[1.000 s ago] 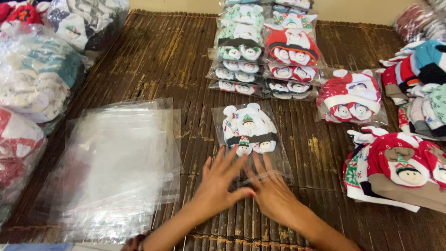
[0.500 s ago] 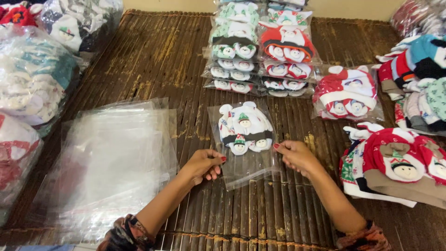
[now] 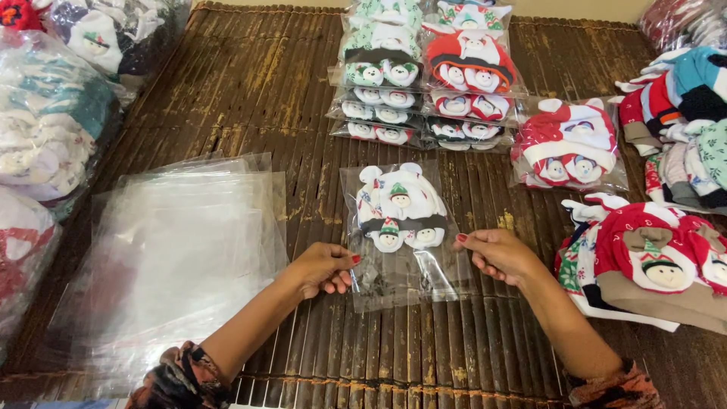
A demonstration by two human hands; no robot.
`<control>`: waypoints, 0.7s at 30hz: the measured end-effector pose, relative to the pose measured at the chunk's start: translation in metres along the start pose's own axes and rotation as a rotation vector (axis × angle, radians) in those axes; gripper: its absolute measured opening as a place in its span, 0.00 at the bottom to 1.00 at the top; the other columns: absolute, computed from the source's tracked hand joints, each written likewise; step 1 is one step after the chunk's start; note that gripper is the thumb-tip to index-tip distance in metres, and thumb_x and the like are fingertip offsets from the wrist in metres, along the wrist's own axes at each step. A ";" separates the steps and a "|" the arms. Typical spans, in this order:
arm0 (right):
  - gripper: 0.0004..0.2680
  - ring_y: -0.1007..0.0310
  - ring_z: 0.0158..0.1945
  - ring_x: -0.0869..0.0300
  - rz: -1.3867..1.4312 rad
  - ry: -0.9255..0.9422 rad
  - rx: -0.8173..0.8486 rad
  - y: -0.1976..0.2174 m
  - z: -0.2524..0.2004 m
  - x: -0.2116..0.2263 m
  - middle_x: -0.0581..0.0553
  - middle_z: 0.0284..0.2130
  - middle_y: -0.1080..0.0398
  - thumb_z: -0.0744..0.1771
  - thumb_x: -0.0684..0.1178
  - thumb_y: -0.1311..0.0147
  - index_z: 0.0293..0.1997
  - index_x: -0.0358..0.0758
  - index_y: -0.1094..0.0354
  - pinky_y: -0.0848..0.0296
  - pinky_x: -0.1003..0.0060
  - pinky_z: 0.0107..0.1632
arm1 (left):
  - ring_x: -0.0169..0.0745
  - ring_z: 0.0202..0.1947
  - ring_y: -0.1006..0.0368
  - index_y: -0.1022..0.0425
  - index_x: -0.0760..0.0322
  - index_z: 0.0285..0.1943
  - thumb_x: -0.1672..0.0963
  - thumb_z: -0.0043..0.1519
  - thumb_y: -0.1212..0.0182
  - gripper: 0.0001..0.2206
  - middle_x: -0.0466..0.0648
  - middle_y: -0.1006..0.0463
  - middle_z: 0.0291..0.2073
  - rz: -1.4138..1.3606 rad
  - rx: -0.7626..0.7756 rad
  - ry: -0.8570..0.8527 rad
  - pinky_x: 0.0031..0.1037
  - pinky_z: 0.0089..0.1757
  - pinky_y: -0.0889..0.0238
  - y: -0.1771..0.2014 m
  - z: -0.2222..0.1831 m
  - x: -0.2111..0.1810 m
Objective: Packaging baby hats and booties into clear plastic bags and stacking them.
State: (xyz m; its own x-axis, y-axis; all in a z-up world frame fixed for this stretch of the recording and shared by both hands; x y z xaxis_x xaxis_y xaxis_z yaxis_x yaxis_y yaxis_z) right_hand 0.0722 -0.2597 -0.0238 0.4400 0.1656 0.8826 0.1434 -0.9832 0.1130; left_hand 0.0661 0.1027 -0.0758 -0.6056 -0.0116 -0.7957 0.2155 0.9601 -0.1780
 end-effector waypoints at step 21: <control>0.06 0.19 0.42 0.39 0.141 0.428 -0.103 0.001 0.017 -0.022 0.22 0.39 0.25 0.69 0.42 0.46 0.42 0.27 0.30 0.19 0.45 0.50 | 0.48 0.35 0.16 0.18 0.56 0.40 0.63 0.59 0.34 0.07 0.48 0.13 0.32 0.886 -0.190 -1.041 0.32 0.38 0.24 -0.027 -0.054 -0.083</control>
State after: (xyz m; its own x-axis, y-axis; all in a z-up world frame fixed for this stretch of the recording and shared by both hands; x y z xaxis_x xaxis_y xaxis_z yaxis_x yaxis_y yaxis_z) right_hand 0.0776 -0.2625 -0.0504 0.0399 0.0041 0.9992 0.0104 -0.9999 0.0037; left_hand 0.0687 0.0927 0.0265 0.5427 0.4968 -0.6772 0.0667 0.7783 0.6243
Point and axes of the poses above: each hand's wrist, its own z-axis towards the middle knuckle, its own y-axis out of the back of the hand, x = y × z, the point moved 4 cm from there along z, towards the middle knuckle
